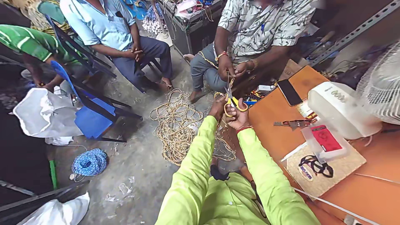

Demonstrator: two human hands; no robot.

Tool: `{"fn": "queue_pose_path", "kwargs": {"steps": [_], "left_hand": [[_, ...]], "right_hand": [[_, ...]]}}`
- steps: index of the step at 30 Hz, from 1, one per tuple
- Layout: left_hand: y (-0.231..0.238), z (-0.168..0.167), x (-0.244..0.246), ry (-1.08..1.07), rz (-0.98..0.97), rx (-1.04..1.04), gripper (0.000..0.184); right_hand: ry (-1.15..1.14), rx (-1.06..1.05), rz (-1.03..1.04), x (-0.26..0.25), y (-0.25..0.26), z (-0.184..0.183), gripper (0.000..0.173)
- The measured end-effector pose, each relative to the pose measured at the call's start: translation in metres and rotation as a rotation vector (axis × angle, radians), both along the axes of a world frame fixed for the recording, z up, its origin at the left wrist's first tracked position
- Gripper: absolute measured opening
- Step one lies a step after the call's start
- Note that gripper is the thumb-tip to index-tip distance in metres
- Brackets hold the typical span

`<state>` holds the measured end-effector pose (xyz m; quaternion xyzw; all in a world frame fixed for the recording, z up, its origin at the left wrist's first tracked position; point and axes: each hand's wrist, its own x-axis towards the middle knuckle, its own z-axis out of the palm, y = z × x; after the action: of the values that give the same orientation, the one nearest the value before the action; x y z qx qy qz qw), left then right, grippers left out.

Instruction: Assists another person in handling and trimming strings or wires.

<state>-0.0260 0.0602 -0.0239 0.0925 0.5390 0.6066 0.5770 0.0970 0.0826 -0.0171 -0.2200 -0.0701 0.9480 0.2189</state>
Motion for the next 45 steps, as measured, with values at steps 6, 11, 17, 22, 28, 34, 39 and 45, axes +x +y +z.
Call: {"fn": "queue_pose_path", "kwargs": {"steps": [6, 11, 17, 22, 28, 34, 39, 45], "left_hand": [[0.0, -0.01, 0.005, -0.04, 0.006, -0.01, 0.044], [0.002, -0.01, 0.003, -0.043, 0.026, -0.02, 0.04], [0.005, -0.015, -0.001, 0.002, 0.016, -0.033, 0.038], [0.006, -0.014, -0.003, 0.122, -0.03, -0.006, 0.038], [0.005, -0.025, -0.004, 0.225, -0.072, -0.003, 0.038], [0.009, -0.018, 0.009, 0.188, -0.082, -0.014, 0.034], [0.005, -0.022, 0.009, 0.191, -0.1, -0.019, 0.038], [0.001, -0.018, 0.012, 0.215, -0.104, 0.002, 0.038]], "right_hand": [[0.019, 0.004, -0.011, 0.004, -0.001, -0.007, 0.058], [0.022, 0.011, 0.008, -0.001, 0.0, -0.005, 0.06], [-0.063, 0.045, -0.008, -0.006, 0.003, 0.002, 0.049], [-0.052, 0.007, -0.015, -0.009, 0.012, -0.001, 0.051], [-0.142, 0.069, -0.102, -0.002, 0.006, 0.003, 0.033], [-0.217, 0.078, -0.13, 0.008, 0.001, 0.006, 0.032], [-0.131, 0.036, -0.044, 0.026, -0.003, 0.007, 0.071], [-0.157, 0.038, -0.034, 0.021, 0.004, 0.002, 0.07]]}}
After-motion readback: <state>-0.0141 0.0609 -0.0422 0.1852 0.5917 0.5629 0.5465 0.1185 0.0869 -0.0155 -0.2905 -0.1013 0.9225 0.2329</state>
